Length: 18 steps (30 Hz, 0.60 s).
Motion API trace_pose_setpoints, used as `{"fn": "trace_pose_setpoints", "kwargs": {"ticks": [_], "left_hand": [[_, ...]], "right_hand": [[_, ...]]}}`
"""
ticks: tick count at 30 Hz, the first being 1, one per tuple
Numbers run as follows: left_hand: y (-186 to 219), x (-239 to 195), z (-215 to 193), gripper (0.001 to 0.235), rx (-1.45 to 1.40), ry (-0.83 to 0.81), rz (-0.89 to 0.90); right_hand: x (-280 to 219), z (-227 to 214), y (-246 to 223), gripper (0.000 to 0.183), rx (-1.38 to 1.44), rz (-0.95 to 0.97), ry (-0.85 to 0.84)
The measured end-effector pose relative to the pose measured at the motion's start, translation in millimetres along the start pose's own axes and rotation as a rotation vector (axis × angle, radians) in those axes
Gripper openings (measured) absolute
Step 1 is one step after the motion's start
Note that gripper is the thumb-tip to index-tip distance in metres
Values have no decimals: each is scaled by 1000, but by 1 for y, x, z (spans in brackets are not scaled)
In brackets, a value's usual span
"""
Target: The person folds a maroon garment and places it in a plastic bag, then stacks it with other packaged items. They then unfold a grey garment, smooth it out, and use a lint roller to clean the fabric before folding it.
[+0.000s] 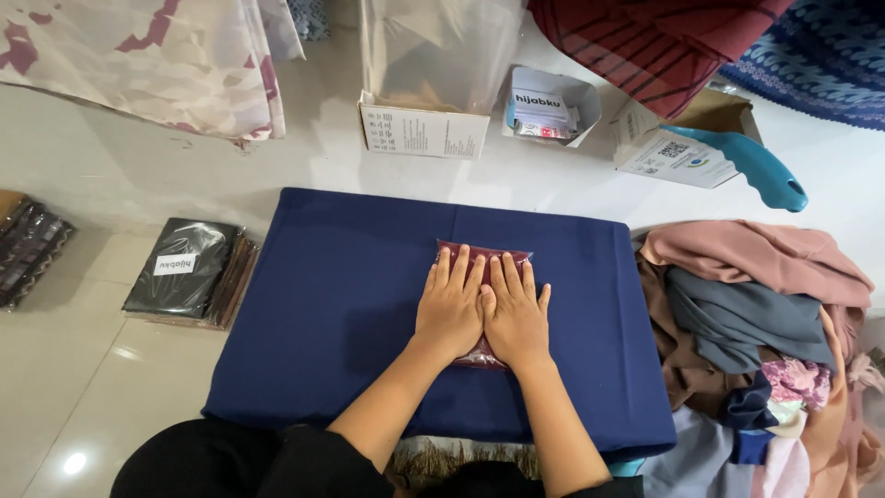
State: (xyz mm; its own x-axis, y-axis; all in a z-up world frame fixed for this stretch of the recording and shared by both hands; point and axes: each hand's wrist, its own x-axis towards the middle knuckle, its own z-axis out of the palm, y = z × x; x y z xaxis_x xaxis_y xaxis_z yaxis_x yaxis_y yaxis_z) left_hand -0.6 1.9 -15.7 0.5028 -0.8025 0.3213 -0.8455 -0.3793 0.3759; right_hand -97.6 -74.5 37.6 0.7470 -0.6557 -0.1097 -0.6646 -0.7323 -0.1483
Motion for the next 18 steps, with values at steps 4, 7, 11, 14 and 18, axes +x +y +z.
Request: {"fn": "trace_pose_setpoints", "kwargs": {"ticks": [4,7,11,14,18], "left_hand": [[0,0,-2,59,9,-19,-3],[1,1,-2,59,14,-4,7],[2,1,-3,60,0,2,4],[0,0,-2,60,7,31,13],[-1,-1,1,60,24,39,21]], "right_hand": [[1,1,0,60,2,5,-2],[1,1,-1,59,-5,10,4],[2,2,1,59,-4,1,12],[2,3,0,59,-4,1,16],[4,7,4,58,-4,-7,27]]}}
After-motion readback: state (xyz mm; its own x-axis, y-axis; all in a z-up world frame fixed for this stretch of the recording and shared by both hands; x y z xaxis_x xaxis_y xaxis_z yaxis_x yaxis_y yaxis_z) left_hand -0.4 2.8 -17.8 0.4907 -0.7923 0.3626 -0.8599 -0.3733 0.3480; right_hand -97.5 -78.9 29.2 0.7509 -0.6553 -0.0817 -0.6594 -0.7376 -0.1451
